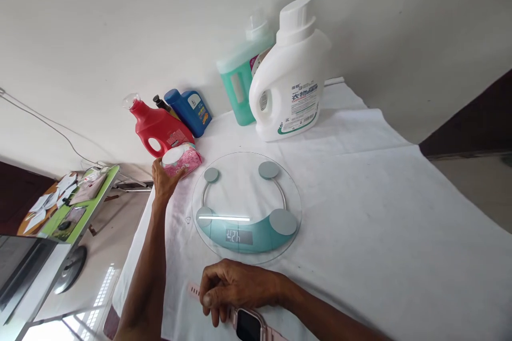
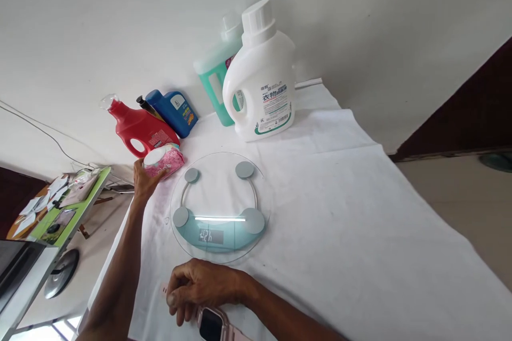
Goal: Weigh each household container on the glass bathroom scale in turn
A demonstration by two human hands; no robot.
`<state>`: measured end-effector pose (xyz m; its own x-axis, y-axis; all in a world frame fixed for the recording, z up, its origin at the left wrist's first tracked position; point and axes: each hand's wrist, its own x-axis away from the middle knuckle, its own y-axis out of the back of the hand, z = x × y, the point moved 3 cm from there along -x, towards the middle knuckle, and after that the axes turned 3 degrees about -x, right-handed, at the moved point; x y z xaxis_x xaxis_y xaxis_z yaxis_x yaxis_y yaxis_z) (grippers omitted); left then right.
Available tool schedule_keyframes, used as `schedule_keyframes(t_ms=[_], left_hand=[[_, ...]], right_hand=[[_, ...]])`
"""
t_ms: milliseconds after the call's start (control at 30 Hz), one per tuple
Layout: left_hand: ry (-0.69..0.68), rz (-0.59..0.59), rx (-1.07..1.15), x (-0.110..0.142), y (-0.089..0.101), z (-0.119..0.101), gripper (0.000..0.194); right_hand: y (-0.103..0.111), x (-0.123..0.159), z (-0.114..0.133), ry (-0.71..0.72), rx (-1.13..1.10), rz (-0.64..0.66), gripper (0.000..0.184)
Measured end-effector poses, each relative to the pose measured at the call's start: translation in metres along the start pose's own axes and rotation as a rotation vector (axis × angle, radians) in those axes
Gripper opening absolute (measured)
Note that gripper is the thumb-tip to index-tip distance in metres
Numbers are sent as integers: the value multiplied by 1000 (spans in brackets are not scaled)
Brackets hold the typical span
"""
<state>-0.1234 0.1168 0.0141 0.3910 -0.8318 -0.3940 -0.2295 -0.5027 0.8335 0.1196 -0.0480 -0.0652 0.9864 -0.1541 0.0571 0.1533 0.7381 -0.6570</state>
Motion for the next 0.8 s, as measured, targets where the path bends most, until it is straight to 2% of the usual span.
schedule_keyframes(t_ms=[133, 267, 500, 600, 700, 800], left_hand=[[39, 22, -1, -6, 7, 3, 84], [55, 35, 26, -2, 6, 1, 67], [165, -120, 230, 27, 3, 2, 61], [193, -195, 317, 41, 16, 1, 63], [171, -246, 354, 53, 41, -10, 62], [62, -172, 369, 69, 58, -38, 57]], right_hand=[[1, -1, 0, 1, -12, 1, 56], [1, -2, 1, 5, 3, 21, 61], [1, -3, 4, -19, 16, 35, 67], [1, -4, 5, -16, 13, 39, 69], [1, -4, 6, -23, 8, 43, 69], [3, -5, 4, -25, 9, 59, 67]])
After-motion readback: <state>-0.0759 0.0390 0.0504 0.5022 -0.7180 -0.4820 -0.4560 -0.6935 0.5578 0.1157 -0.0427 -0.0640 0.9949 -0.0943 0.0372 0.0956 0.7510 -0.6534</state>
